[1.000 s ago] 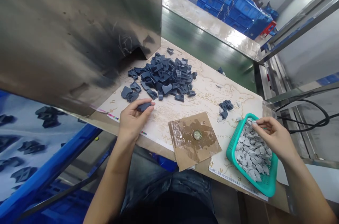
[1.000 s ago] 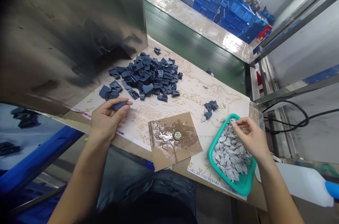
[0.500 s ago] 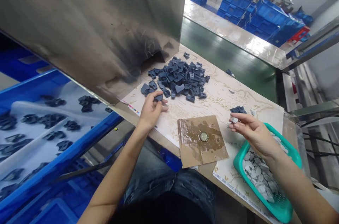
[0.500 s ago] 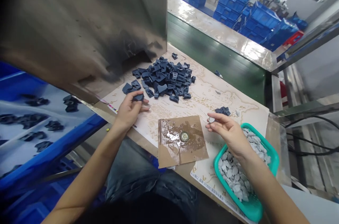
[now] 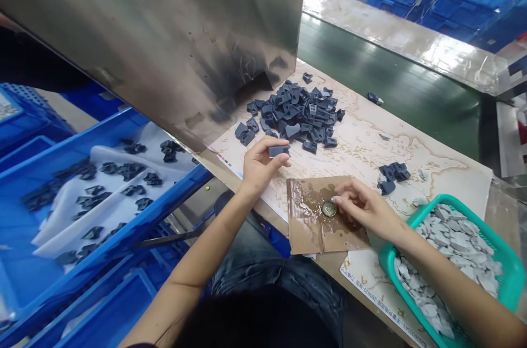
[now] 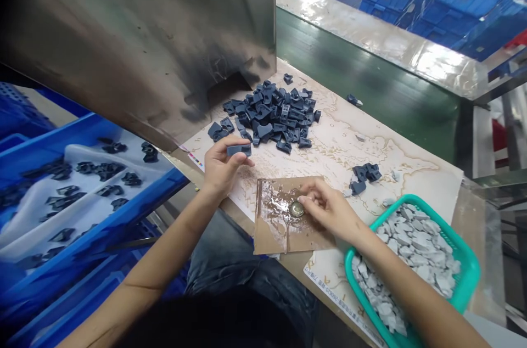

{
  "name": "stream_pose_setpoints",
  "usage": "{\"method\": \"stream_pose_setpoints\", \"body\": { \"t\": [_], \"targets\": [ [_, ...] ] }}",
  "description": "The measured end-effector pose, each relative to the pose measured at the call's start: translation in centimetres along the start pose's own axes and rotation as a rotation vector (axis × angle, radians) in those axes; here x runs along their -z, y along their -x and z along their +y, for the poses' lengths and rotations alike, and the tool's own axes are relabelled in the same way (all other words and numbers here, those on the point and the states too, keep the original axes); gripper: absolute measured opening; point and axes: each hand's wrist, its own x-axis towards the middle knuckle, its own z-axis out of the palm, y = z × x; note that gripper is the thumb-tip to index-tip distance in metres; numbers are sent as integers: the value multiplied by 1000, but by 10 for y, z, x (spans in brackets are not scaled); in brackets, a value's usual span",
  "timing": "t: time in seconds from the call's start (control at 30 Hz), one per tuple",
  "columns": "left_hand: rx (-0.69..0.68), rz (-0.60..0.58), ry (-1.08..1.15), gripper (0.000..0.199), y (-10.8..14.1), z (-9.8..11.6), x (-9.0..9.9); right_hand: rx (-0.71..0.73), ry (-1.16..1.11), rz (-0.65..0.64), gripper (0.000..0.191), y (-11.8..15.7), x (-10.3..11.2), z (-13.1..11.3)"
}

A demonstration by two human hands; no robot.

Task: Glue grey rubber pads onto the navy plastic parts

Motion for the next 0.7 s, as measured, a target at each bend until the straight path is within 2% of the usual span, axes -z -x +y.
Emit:
{"method": "stream_pose_setpoints", "body": {
  "t": [0.13, 0.2, 0.27, 0.37, 0.47, 0.6, 0.7],
  "targets": [
    [-108, 54, -78, 48, 5, -6, -7, 25, 106, -54, 24, -3, -3, 4],
    [-202, 16, -154, 45, 10, -5, -7, 51, 158, -46, 22, -4, -4, 5],
    [-262, -73, -166, 38, 14, -1, -6, 70, 214, -54, 21, -5, -4, 5],
    [-219, -219, -81, 28, 18, 5, -9, 83, 266, -68, 22, -6, -5, 5],
    [-129, -288, -76, 23, 21, 6, -12, 91, 295, -61, 21, -6, -5, 5],
    [-156, -329, -223, 20, 23, 6, -12, 139, 343, -66, 17, -4, -7, 6],
    [-198, -373, -371, 21, 21, 7, -10, 245, 384, -75, 15, -3, -9, 7]
  ]
}}
